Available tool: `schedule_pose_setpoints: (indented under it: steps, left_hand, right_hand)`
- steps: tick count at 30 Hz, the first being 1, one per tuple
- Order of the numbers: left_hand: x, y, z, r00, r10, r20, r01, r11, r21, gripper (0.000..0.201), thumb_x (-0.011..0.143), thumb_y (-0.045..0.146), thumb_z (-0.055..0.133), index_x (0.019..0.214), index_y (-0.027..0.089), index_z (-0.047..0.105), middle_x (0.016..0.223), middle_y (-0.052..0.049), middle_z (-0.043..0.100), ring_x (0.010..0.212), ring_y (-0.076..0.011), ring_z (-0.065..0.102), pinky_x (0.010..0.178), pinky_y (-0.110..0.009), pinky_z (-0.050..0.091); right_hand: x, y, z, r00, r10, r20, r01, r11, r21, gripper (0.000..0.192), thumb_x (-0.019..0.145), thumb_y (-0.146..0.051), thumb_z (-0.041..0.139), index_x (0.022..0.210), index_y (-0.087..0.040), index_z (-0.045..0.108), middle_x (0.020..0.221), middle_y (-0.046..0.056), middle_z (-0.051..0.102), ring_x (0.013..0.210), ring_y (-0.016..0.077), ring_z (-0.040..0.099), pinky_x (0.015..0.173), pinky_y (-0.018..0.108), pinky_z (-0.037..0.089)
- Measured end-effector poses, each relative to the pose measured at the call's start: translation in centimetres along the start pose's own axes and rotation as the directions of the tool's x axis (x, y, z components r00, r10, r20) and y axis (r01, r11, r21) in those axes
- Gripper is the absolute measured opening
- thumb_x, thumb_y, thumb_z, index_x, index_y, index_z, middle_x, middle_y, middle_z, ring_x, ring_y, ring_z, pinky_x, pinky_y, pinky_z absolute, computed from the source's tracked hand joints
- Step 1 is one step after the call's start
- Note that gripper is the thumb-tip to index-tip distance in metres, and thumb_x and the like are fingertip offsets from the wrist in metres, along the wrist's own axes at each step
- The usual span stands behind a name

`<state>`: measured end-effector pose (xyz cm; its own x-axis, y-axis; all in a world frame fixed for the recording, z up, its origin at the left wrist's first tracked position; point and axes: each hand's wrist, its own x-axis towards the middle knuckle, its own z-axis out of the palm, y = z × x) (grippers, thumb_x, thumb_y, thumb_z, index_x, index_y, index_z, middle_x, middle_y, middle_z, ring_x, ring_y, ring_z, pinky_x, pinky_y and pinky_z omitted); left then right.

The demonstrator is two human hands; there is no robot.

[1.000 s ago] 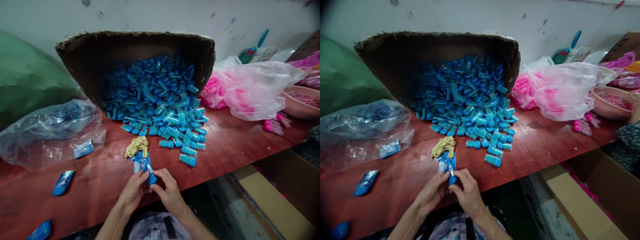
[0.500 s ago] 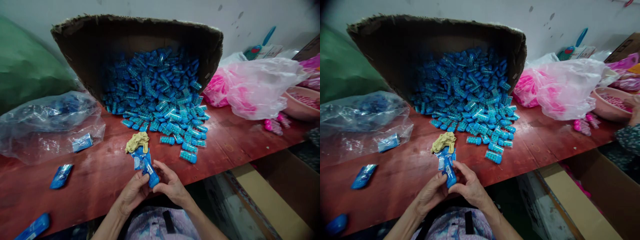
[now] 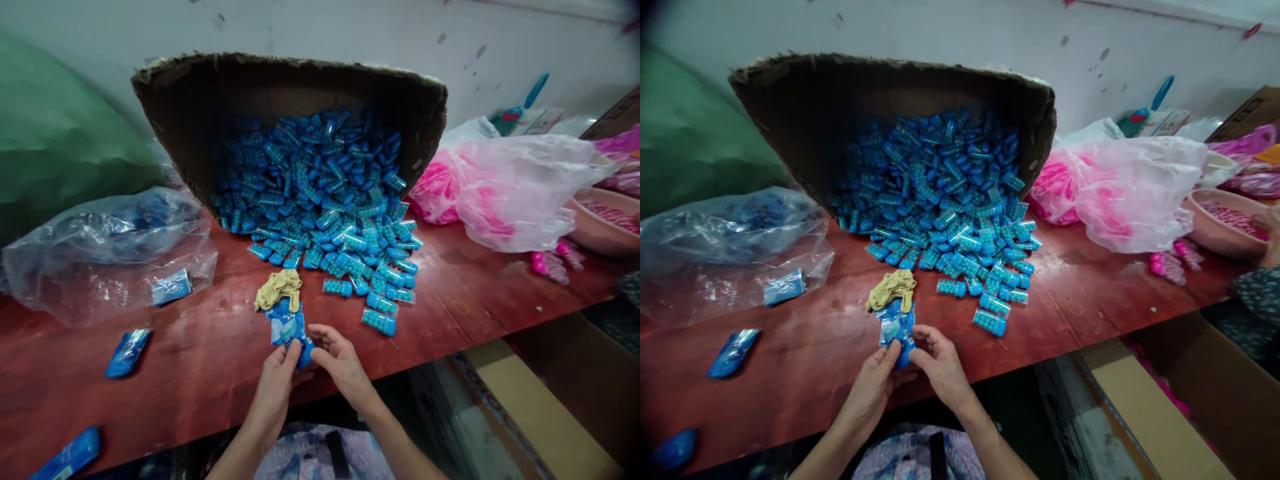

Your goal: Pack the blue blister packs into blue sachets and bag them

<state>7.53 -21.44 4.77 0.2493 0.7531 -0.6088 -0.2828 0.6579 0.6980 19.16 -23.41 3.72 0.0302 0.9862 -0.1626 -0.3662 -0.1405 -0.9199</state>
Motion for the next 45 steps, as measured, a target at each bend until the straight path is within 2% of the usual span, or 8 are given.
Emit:
schedule_pose_setpoints:
  steps: [7,14,17,20,22,26,36,45]
  left_hand:
    - [0.4,5.5,-5.9,0.912,0.218,-0.347,-0.274,0.954,-0.122,0.021,0.074,0.037,0.057,0.081,0.018,0.056,0.068,0.000,0.067,0.063,-0.0159,0.064,0.062,-0.029,0.051]
    - [-1.5,8.8,-12.1,0.714,0.264,-0.649,-0.391,0.918,-0.057,0.020,0.079,0.038,0.042,0.077,0.020,0.052,0.069,-0.002,0.064,0.069,-0.0182,0.063,0.082,-0.041,0.046]
    - [-0.2,7.4,-10.5,0.678,0.565,-0.470,-0.397,0.820,0.414,0.028,0.074,0.035,0.052,0.098,0.023,0.056,0.084,-0.003,0.066,0.085,-0.0211,0.061,0.090,-0.044,0.041]
    - [3.6,6.3,-7.7,0.611,0.788,0.079,-0.499,0.307,0.810,0.034,0.076,0.033,0.049,0.107,0.022,0.057,0.119,-0.008,0.057,0.117,-0.0245,0.044,0.101,-0.042,0.029]
    - [6.7,6.1,-6.2,0.634,0.708,0.312,-0.482,0.047,0.875,0.038,0.077,0.030,0.046,0.112,0.019,0.055,0.124,-0.011,0.054,0.123,-0.0267,0.037,0.101,-0.046,0.026]
    - [10.8,6.4,-5.4,0.709,0.615,0.345,-0.316,-0.161,0.935,0.047,0.077,0.028,0.046,0.122,0.013,0.047,0.131,-0.018,0.045,0.125,-0.0334,0.032,0.098,-0.053,0.024]
    - [11.4,7.8,-5.5,0.671,0.706,0.225,-0.493,0.198,0.847,0.033,0.077,0.024,0.043,0.107,0.021,0.058,0.105,-0.008,0.066,0.104,-0.0247,0.054,0.091,-0.042,0.036]
    - [11.5,8.1,-5.5,0.653,0.703,0.282,-0.496,0.116,0.860,0.038,0.070,0.018,0.049,0.107,0.020,0.059,0.115,-0.009,0.061,0.115,-0.0268,0.046,0.097,-0.042,0.031]
  right_hand:
    - [3.1,-1.2,0.7,0.983,-0.171,0.064,0.183,0.897,-0.403,0.025,0.080,-0.024,0.053,0.105,-0.022,0.058,0.094,0.002,0.060,0.081,0.0142,0.056,0.074,0.027,0.044]
    - [5.3,-1.6,0.3,0.952,-0.170,0.254,0.298,0.333,-0.895,0.028,0.078,-0.029,0.059,0.106,-0.024,0.056,0.094,0.004,0.058,0.088,0.0201,0.052,0.076,0.031,0.041]
    - [7.5,-1.3,1.1,0.937,-0.151,0.315,0.332,0.112,-0.936,0.042,0.076,-0.033,0.061,0.115,-0.025,0.049,0.114,0.008,0.053,0.104,0.0254,0.046,0.084,0.038,0.037]
    - [10.2,-1.2,1.8,0.914,-0.146,0.377,0.380,-0.010,-0.925,0.045,0.078,-0.030,0.058,0.121,-0.026,0.044,0.122,0.008,0.049,0.111,0.0262,0.040,0.087,0.040,0.033]
    - [11.7,-1.3,1.9,0.908,-0.136,0.396,0.394,-0.039,-0.918,0.043,0.080,-0.026,0.056,0.121,-0.027,0.044,0.119,0.007,0.051,0.106,0.0248,0.043,0.084,0.038,0.035]
    - [13.7,-1.5,1.9,0.904,-0.144,0.402,0.399,-0.047,-0.916,0.039,0.080,-0.024,0.055,0.118,-0.027,0.048,0.115,0.006,0.051,0.098,0.0230,0.046,0.081,0.036,0.036]
    - [14.5,-1.2,1.3,0.891,-0.213,0.402,0.423,0.062,-0.904,0.027,0.082,-0.020,0.053,0.109,-0.022,0.056,0.101,0.005,0.055,0.091,0.0180,0.049,0.079,0.028,0.039]
    - [14.9,-1.0,1.2,0.881,-0.243,0.406,0.431,0.058,-0.901,0.018,0.081,-0.017,0.053,0.098,-0.021,0.060,0.096,0.004,0.056,0.090,0.0178,0.050,0.079,0.028,0.039]
